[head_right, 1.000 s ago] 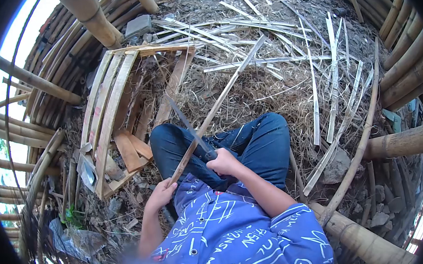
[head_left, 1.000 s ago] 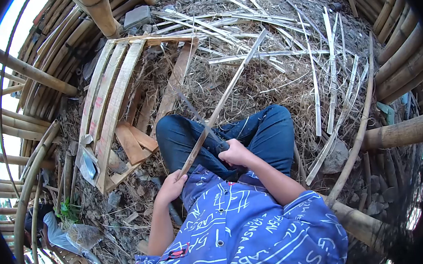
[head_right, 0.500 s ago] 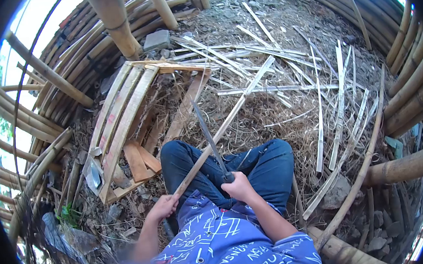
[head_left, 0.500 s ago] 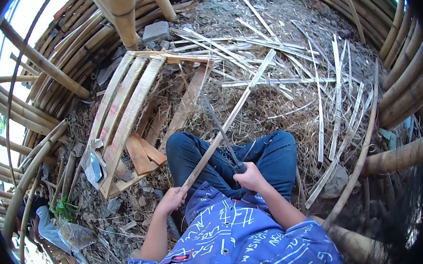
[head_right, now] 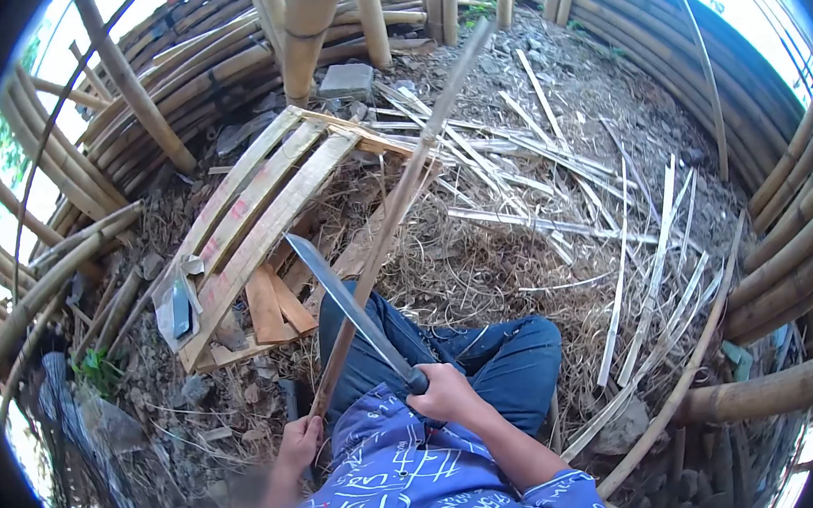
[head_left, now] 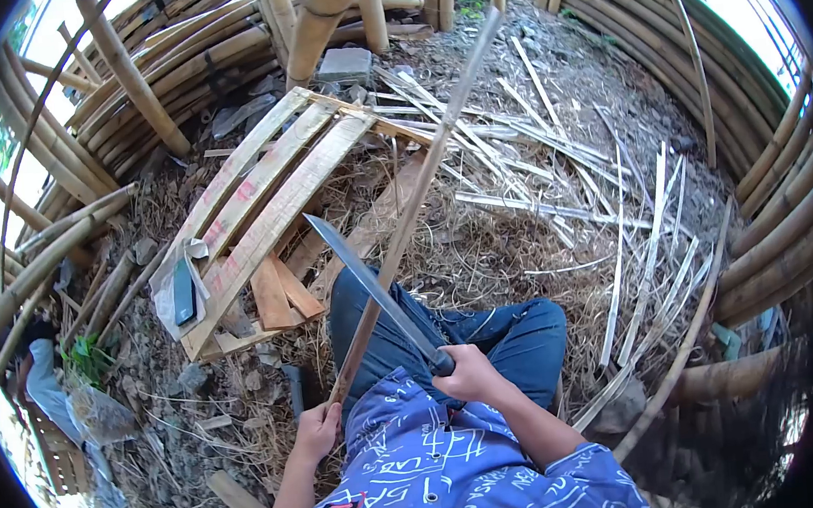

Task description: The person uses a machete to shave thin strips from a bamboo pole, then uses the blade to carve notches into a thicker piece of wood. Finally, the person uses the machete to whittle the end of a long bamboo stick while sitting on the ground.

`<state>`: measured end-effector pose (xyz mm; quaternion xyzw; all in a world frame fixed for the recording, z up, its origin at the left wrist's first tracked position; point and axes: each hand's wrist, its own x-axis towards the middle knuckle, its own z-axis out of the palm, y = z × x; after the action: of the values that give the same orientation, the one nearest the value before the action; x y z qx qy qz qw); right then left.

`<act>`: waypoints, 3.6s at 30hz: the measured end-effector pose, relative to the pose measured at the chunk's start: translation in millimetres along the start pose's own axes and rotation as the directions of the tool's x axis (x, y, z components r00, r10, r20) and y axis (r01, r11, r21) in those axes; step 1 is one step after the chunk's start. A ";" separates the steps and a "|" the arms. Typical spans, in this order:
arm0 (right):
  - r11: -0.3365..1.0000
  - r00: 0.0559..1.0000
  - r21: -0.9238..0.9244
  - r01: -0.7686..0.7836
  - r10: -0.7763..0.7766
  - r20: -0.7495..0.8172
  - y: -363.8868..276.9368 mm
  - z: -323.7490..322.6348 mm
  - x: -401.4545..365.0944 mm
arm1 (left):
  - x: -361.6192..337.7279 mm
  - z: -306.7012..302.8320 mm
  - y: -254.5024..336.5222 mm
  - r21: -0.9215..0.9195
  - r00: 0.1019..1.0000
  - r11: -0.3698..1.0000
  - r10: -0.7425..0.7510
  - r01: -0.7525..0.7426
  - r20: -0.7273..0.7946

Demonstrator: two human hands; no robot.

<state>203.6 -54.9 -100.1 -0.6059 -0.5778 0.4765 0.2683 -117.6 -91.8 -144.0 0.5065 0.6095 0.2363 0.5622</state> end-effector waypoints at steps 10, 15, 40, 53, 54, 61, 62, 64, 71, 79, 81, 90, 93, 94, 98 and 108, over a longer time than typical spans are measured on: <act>0.758 0.966 -0.627 -0.180 0.014 -0.260 -1.0 -106.8 10.2 | 2.7 7.7 100.0 0.260 0.979 0.944 0.200 -0.203 0.038; 0.778 0.927 -0.587 -0.225 -0.015 -0.375 -27.5 -123.9 -8.2 | 18.2 19.2 137.2 0.227 0.956 0.929 0.279 -0.293 0.092; 0.930 0.939 -0.354 -0.099 -0.031 -0.343 -45.6 -120.6 -33.2 | 12.4 52.4 163.8 0.403 0.851 0.754 0.500 -0.519 0.161; 0.755 0.933 -0.644 -0.128 -0.128 -0.336 -42.0 -153.7 -39.2 | 18.7 63.3 184.8 0.352 0.832 0.755 0.482 -0.553 0.274; 0.738 0.931 -0.658 -0.153 -0.114 -0.346 -42.6 -154.5 -40.3 | 19.0 63.4 185.5 0.354 0.834 0.757 0.473 -0.549 0.284; 0.696 0.937 -0.682 -0.223 -0.041 -0.348 -42.4 -156.7 -48.3 | 15.5 56.3 190.8 0.382 0.845 0.757 0.432 -0.529 0.314; 0.697 0.938 -0.682 -0.222 -0.038 -0.344 -41.4 -156.6 -49.5 | 14.7 53.8 190.9 0.391 0.847 0.756 0.421 -0.525 0.324; 0.682 0.930 -0.688 -0.248 -0.030 -0.366 -38.6 -158.1 -49.5 | 15.5 50.8 190.0 0.397 0.850 0.756 0.412 -0.520 0.328; 0.666 0.898 -0.706 -0.240 -0.125 -0.423 -23.3 -173.6 -56.5 | 8.0 34.3 187.7 0.424 0.858 0.748 0.417 -0.511 0.299; 0.708 0.609 -0.354 -0.611 0.135 -0.782 34.0 -263.3 -89.7 | -11.2 -3.0 168.2 0.566 0.903 0.707 0.378 -0.424 0.205; 0.628 0.589 -0.416 -0.657 0.084 -0.804 52.9 -272.3 -102.6 | -14.7 -3.3 168.7 0.562 0.917 0.725 0.314 -0.398 0.244; 0.863 0.683 -0.295 -0.411 0.077 -0.726 39.1 -161.7 -101.6 | 34.0 46.0 159.9 0.330 0.858 0.824 0.319 -0.461 0.402; 0.906 0.679 -0.258 -0.335 0.043 -0.732 19.3 -138.2 -111.4 | 33.4 52.3 157.5 0.224 0.884 0.954 0.075 -0.199 0.462; 0.925 0.676 -0.245 -0.289 0.016 -0.737 17.3 -133.7 -116.7 | 30.2 52.5 158.2 0.238 0.879 0.949 0.074 -0.208 0.471; 0.958 0.649 -0.161 -0.238 0.033 -0.760 12.8 -120.4 -142.8 | 20.6 48.4 159.2 0.169 0.891 0.963 0.117 -0.209 0.438; 0.972 0.669 -0.100 -0.215 0.072 -0.740 -14.6 -94.0 -176.7 | 15.1 34.9 152.4 0.068 0.898 0.955 0.246 -0.289 0.365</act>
<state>302.1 -199.8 -2.3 -0.8106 -0.4131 0.1609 0.3827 -29.5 -31.1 -29.0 0.6526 0.4365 0.1797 0.5928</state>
